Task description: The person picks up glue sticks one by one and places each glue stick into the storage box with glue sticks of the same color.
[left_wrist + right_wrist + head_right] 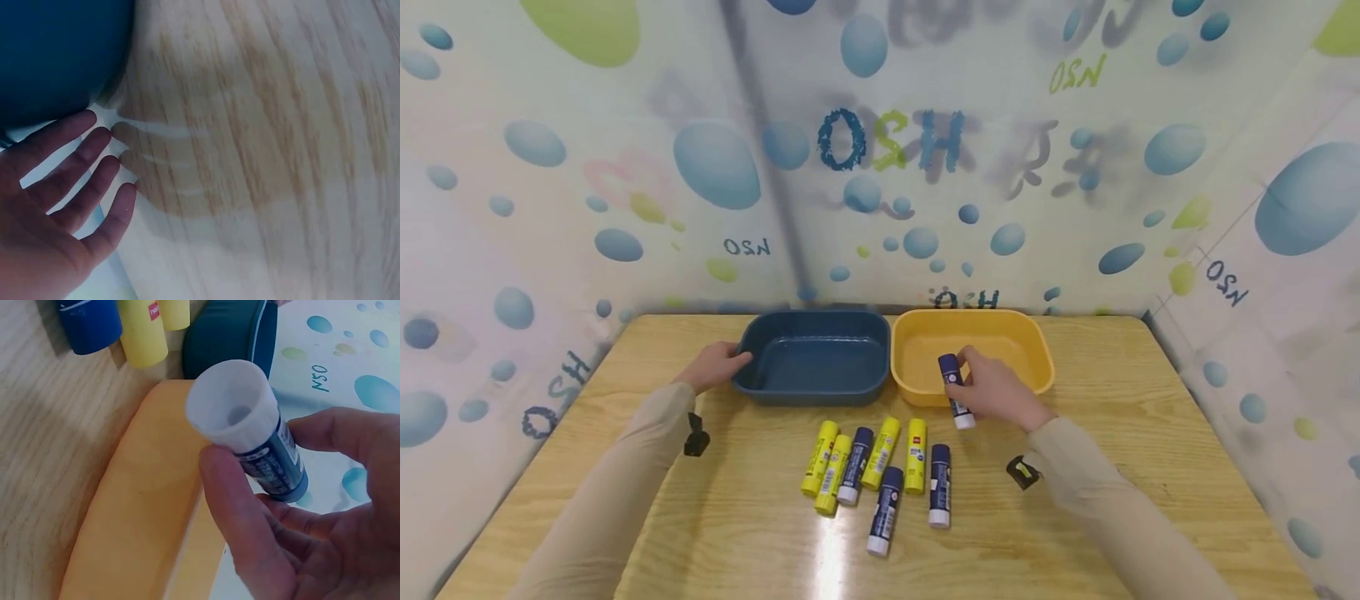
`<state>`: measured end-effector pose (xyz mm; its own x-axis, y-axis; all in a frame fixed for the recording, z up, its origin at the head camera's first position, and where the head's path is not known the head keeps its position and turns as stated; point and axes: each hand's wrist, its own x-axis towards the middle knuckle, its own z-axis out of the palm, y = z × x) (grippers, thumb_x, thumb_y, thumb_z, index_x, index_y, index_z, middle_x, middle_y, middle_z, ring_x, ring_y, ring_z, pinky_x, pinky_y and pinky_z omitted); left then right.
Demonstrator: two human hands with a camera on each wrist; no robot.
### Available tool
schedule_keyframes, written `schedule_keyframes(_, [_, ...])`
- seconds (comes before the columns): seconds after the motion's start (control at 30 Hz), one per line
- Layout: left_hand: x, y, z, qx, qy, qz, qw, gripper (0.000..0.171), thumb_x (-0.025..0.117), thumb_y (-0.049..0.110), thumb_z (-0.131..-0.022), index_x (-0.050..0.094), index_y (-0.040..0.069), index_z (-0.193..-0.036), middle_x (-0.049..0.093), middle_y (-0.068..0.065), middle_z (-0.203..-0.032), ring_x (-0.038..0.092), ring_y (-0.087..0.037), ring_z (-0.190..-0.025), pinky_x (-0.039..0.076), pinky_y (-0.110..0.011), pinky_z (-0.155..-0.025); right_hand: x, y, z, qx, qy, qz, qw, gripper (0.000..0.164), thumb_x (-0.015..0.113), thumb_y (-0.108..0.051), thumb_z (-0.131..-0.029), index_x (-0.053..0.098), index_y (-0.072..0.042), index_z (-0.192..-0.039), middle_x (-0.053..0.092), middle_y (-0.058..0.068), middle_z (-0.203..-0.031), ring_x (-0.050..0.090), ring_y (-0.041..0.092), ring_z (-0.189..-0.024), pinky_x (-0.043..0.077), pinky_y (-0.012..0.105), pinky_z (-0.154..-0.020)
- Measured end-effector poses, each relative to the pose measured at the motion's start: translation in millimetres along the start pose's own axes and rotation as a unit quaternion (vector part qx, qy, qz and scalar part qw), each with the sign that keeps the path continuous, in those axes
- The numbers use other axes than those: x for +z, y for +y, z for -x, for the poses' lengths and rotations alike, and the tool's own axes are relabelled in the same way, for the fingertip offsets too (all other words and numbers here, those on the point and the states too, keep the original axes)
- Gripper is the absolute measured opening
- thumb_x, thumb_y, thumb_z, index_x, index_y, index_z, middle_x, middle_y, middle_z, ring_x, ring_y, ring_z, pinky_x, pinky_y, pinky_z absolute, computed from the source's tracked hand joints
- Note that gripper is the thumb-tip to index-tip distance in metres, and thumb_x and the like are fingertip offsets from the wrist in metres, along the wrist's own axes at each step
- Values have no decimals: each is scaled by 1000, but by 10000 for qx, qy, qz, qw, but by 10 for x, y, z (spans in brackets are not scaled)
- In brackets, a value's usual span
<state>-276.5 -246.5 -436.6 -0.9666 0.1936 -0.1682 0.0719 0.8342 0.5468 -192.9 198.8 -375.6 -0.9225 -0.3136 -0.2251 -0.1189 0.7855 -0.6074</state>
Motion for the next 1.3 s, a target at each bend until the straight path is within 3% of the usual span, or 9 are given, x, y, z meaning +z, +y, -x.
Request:
schedule_keyframes(0.13, [7, 12, 5, 86, -21, -47, 9999, 31, 47, 25, -98, 60, 0, -87, 54, -7, -69, 49, -22, -63, 40, -37, -63, -18, -9, -70, 128, -61, 17, 9999, 45, 63, -23, -93, 45, 3, -126, 58, 11, -84, 57, 21, -63, 51, 31, -57])
schedule_keyframes(0.27, [26, 0, -1, -80, -52, -22, 10000, 32, 47, 27, -98, 59, 0, -87, 53, -7, -67, 51, -22, -59, 42, -36, -60, -48, -29, -143, 108, -45, -29, 9999, 44, 62, -21, -94, 44, 4, -125, 57, 13, -86, 58, 21, -65, 53, 31, -58])
schedule_keyframes(0.63, [62, -27, -17, -232, -11, -98, 9997, 40, 46, 27, -99, 64, -7, -110, 64, -17, -87, 55, -28, -72, 44, -41, -68, -148, -50, -437, 177, -367, -219, 9989, 41, 58, -19, -95, 43, 8, -123, 61, 22, -100, 64, 23, -72, 56, 36, -62])
schedule_keyframes(0.97, [47, -59, 15, -475, -202, 43, 9987, 34, 45, 32, -99, 57, 4, -83, 46, -6, -62, 45, -20, -54, 40, -35, -55, -212, -107, -621, 452, -672, -116, 9966, 40, 55, -19, -97, 41, 8, -123, 58, 24, -102, 63, 26, -78, 56, 35, -63])
schedule_keyframes(1.3, [24, -3, -22, -439, -279, -201, 9984, 40, 44, 32, -100, 62, -4, -103, 60, -14, -82, 52, -26, -67, 42, -40, -66, -167, -160, -913, 763, -1013, 437, 9910, 39, 58, -18, -96, 44, 7, -122, 56, 19, -99, 62, 22, -73, 55, 29, -60])
